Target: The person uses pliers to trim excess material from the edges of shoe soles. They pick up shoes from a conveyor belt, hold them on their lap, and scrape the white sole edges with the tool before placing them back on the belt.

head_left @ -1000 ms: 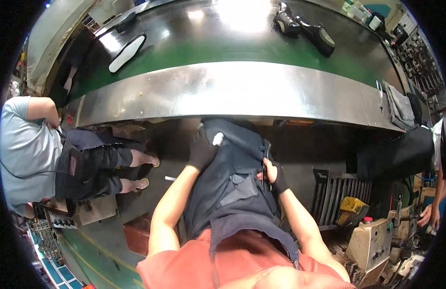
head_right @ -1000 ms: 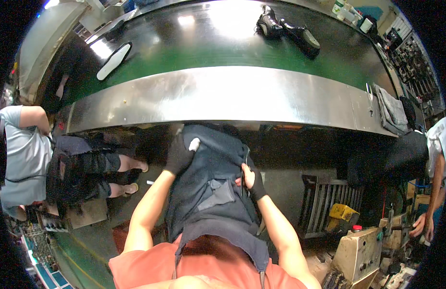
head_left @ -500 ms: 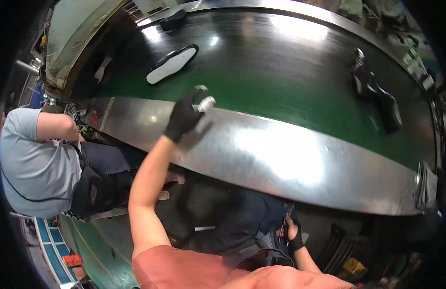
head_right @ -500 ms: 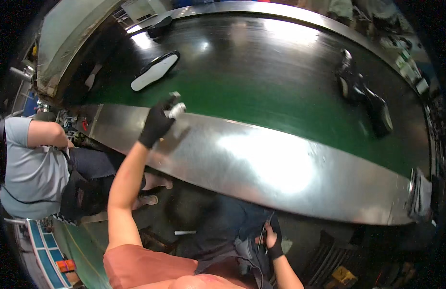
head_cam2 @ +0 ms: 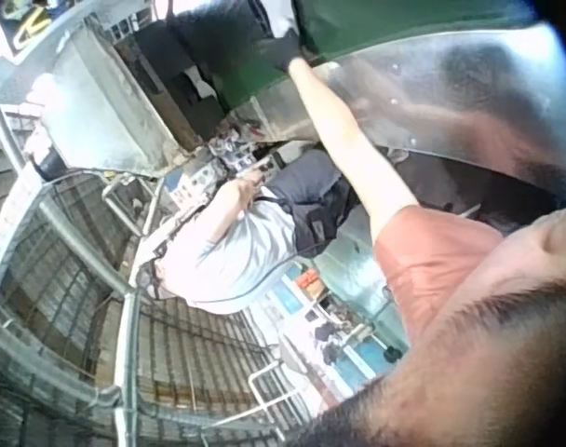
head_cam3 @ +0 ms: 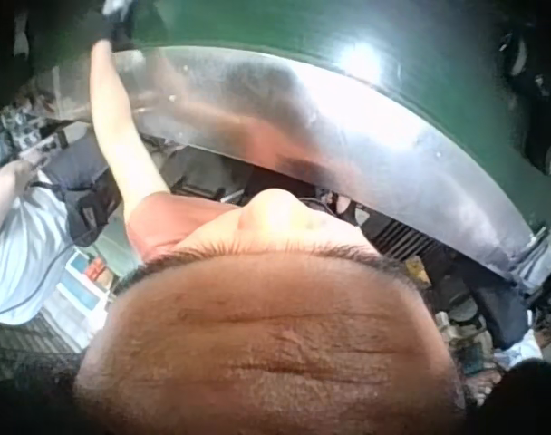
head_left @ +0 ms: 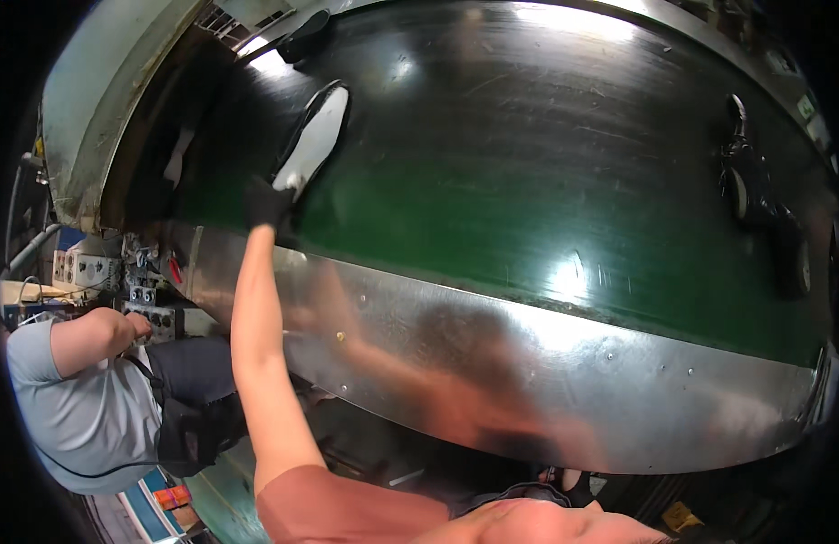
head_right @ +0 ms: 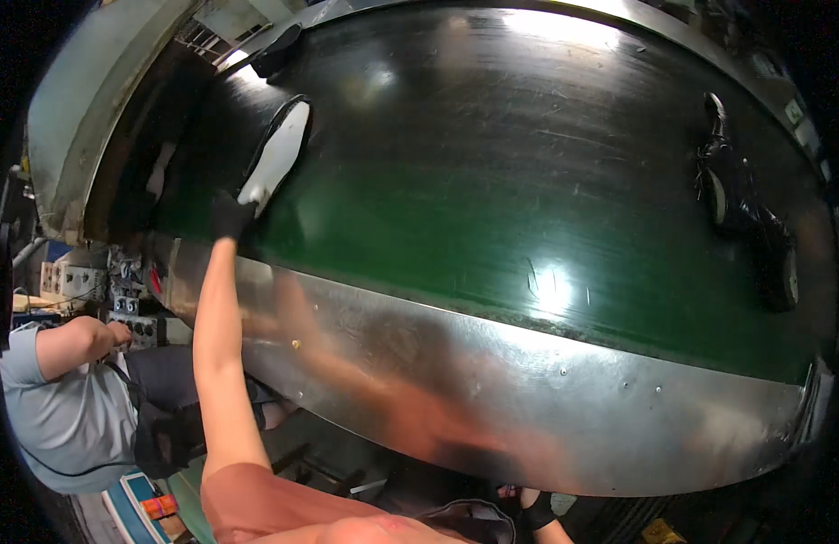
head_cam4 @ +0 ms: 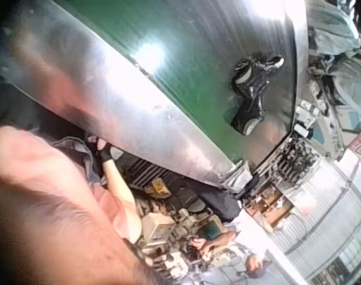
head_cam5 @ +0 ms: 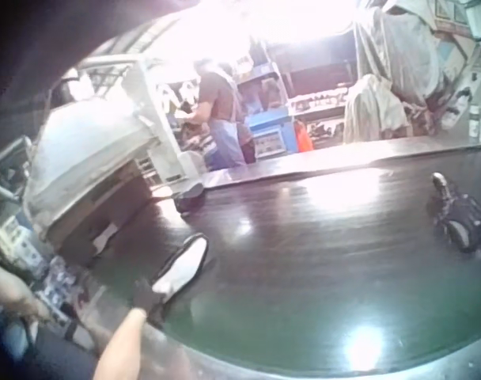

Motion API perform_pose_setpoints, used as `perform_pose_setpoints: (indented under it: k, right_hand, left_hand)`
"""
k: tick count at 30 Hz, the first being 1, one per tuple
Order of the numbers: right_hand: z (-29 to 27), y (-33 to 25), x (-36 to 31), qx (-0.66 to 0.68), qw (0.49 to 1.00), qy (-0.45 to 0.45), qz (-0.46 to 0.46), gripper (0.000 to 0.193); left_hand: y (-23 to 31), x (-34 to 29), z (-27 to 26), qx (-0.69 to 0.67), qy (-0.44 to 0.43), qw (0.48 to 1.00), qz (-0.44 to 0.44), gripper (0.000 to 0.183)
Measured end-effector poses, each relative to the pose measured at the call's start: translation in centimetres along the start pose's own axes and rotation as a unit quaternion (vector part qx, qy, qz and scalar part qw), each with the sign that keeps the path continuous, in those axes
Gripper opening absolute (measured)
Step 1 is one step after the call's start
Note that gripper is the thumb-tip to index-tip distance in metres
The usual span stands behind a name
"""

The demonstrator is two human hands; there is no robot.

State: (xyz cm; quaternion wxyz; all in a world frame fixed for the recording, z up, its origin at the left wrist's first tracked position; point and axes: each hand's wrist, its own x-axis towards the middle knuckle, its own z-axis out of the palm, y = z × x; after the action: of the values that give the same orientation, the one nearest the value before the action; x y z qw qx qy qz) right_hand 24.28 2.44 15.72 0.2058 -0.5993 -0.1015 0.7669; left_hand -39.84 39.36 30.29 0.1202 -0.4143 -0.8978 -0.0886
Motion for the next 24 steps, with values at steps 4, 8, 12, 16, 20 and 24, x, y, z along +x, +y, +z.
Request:
perform_pose_setpoints:
  k: [4, 8, 12, 16, 20, 24]
  right_hand:
    - [-0.3, 0.3, 0.3, -0.002, 1.000, 0.010, 0.009, 0.052]
    - [-0.9, 1.2, 1.2, -0.042, 0.999, 0.010, -0.003, 0.052]
    - [1.0, 0.1, -1.0, -0.053, 0.996, 0.040, -0.061, 0.052]
    - [1.7, 0.9, -2.0, -0.027, 0.992, 0.044, -0.119, 0.054]
    - [0.5, 4.2, -4.7, -0.097, 0.982, 0.056, -0.150, 0.059]
    - [-0.2, 9.3, -10.7, -0.080, 0.968, 0.105, -0.212, 0.062]
  left_hand:
    - [6.5, -5.5, -3.1, 0.006, -0.034, 0.999, 0.025, 0.101]
    - [3.1, -2.2, 4.0, -0.191, -0.017, 0.980, -0.062, 0.101]
    - [2.7, -4.1, -0.6, -0.535, -0.260, 0.790, -0.147, 0.070]
    - [1.5, -18.6, -9.5, -0.799, -0.390, 0.451, -0.080, 0.042]
    - [-3.5, -30.0, -13.9, -0.805, -0.275, 0.525, 0.012, 0.051]
    - [-3.0, -41.2, -23.9, -0.613, -0.297, 0.699, 0.218, 0.061]
